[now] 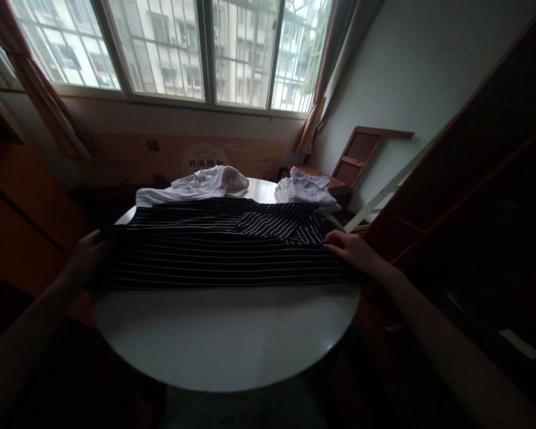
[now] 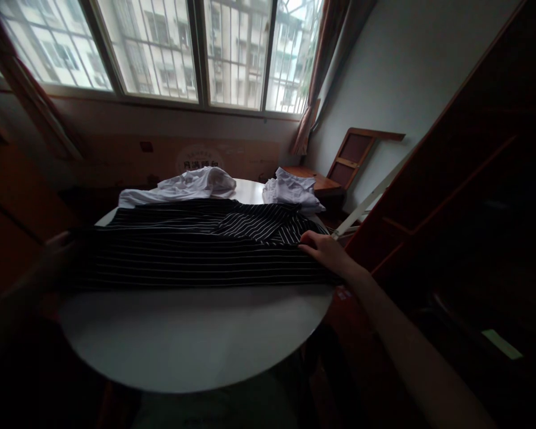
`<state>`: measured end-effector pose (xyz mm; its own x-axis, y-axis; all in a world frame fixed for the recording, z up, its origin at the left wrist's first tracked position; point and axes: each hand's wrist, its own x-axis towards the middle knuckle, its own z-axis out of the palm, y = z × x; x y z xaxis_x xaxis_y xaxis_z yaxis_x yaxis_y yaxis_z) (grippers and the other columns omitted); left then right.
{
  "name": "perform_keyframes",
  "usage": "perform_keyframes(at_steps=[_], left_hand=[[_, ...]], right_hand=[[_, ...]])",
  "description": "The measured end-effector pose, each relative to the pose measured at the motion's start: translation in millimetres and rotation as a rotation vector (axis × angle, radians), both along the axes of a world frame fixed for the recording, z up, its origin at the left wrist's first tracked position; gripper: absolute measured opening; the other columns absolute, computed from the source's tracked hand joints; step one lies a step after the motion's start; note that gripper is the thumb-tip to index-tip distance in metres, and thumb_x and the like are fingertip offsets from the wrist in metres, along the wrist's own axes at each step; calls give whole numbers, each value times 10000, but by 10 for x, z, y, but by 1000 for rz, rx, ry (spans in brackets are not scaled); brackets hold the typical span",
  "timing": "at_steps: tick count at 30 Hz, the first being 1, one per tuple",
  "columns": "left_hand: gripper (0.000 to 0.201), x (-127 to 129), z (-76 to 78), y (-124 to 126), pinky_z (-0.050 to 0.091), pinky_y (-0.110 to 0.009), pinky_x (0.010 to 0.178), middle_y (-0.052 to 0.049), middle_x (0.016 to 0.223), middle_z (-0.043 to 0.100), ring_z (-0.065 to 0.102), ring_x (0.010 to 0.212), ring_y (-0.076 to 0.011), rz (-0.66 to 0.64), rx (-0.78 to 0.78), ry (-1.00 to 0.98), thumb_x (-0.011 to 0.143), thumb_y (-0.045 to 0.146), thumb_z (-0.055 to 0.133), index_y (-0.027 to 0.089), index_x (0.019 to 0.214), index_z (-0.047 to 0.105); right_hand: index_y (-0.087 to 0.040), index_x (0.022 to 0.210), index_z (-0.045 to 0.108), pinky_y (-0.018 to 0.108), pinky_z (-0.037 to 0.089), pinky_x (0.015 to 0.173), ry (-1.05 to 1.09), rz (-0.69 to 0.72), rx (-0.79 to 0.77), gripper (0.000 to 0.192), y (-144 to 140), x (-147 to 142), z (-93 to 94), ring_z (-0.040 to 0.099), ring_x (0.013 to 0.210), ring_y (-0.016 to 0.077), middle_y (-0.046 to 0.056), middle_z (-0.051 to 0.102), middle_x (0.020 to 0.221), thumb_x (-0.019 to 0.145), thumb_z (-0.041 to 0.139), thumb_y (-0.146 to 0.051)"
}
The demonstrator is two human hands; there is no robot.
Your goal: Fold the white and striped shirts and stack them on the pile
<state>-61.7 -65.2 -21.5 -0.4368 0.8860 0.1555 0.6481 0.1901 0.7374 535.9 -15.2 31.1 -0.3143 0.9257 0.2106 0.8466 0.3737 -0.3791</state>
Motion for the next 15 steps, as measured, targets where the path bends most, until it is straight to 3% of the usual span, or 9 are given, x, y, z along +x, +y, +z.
perform_keyframes(at_steps=[2, 4, 8, 13, 15], left_hand=[[529, 268, 112, 437, 466, -265, 590, -95, 934, 631, 585, 739, -199, -22, -34, 64, 687, 423, 439, 99, 1092, 544], [489, 292, 57, 576, 466, -277, 653, -106, 978, 629, 588, 799, -215, -23, -104, 140, 686, 381, 455, 99, 1070, 567], [495, 113, -110, 483, 460, -282, 688, -115, 1030, 622, 588, 845, -226, -9, -154, 186, 707, 394, 448, 91, 1077, 574], [555, 179, -44, 458, 442, -241, 610, -72, 950, 650, 595, 783, -207, -58, -174, 161, 676, 535, 491, 123, 1026, 617], [544, 216, -29, 465, 422, -228, 564, -62, 896, 658, 591, 748, -201, -13, -103, 181, 659, 535, 520, 126, 1001, 630]], right_hand=[[-176, 838, 600, 308, 452, 700, -9, 4, -133, 313, 125, 84, -121, 599, 745, 200, 55, 651, 813, 744, 509, -461], [-180, 834, 623, 307, 447, 731, 15, -12, -231, 375, 168, 210, -206, 600, 789, 209, 51, 660, 839, 738, 494, -518], [-183, 825, 649, 314, 443, 741, 51, -109, -304, 445, 92, 470, -258, 591, 833, 241, 50, 665, 845, 632, 581, -578], [-168, 803, 638, 307, 455, 682, 199, -87, -370, 465, 3, 581, -226, 590, 754, 219, 41, 648, 764, 626, 576, -594], [-168, 830, 626, 302, 458, 671, 289, -95, -347, 461, 22, 566, -214, 589, 748, 210, 41, 644, 777, 642, 569, -585]])
